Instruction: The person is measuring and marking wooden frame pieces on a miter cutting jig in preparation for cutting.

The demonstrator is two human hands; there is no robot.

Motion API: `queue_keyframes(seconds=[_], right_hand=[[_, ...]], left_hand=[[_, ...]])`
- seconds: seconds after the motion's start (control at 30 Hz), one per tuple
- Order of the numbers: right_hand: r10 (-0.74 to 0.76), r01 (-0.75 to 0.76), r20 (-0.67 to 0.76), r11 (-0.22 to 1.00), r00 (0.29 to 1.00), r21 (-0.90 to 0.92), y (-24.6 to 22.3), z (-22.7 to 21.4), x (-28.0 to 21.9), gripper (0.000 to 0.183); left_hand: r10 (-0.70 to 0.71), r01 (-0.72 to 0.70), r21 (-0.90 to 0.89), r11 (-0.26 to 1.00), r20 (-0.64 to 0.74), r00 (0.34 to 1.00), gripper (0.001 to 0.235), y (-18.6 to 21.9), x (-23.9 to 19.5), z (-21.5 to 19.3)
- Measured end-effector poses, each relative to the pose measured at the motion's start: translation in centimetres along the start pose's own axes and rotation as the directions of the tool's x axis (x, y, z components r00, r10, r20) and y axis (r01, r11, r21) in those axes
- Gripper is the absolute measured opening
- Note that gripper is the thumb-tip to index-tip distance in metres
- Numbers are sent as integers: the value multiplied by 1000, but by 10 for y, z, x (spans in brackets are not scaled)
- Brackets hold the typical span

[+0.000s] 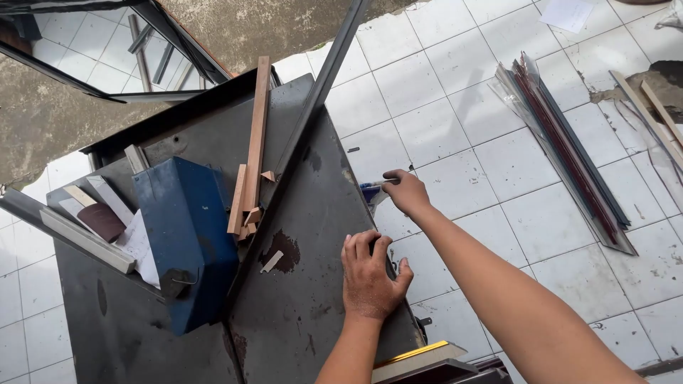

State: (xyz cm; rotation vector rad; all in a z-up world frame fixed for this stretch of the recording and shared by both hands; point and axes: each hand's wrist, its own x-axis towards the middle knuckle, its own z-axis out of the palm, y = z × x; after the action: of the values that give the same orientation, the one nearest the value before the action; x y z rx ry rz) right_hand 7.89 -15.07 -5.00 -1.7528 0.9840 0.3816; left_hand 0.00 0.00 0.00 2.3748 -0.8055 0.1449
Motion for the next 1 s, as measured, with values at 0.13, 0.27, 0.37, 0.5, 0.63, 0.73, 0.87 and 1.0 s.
queue_keyframes(seconds=[0.13, 0.27, 0.37, 0.5, 0.63, 0.73, 0.87, 1.0], right_hand=[[-161, 178, -134, 975, 978, 133, 21, -8, -79, 35], [-274, 295, -173, 949, 946, 110, 7, -9, -168, 24], [-415, 412, -37, 908, 909, -71, 27, 13, -229, 17], [-627, 724, 369, 639, 686, -261, 30, 55, -299, 19], [-634, 909, 654, 244, 414, -339, 40, 100, -343, 27], [-502, 870, 775, -87, 383, -486, 64, 133, -346, 38], [-534, 750, 739, -264, 410, -607, 82, 157, -349, 45], [-440, 676, 687, -214, 578, -705, 85, 172, -352, 53]], left_hand=[[-149, 151, 6, 989, 186, 971, 33, 3, -12, -4], [-272, 374, -235, 897, 373, 887, 27, 8, 3, -56], [-451, 551, -348, 758, 331, 829, 26, 12, -55, -103], [-667, 681, -262, 684, 153, 729, 18, 10, -145, -167], [-773, 760, -226, 609, 41, 633, 18, -4, -217, -212], [-788, 785, -158, 599, 60, 613, 19, -21, -253, -235], [-702, 704, 70, 707, 197, 685, 31, -46, -279, -250], [-457, 376, 269, 886, 385, 801, 47, -57, -292, -259]])
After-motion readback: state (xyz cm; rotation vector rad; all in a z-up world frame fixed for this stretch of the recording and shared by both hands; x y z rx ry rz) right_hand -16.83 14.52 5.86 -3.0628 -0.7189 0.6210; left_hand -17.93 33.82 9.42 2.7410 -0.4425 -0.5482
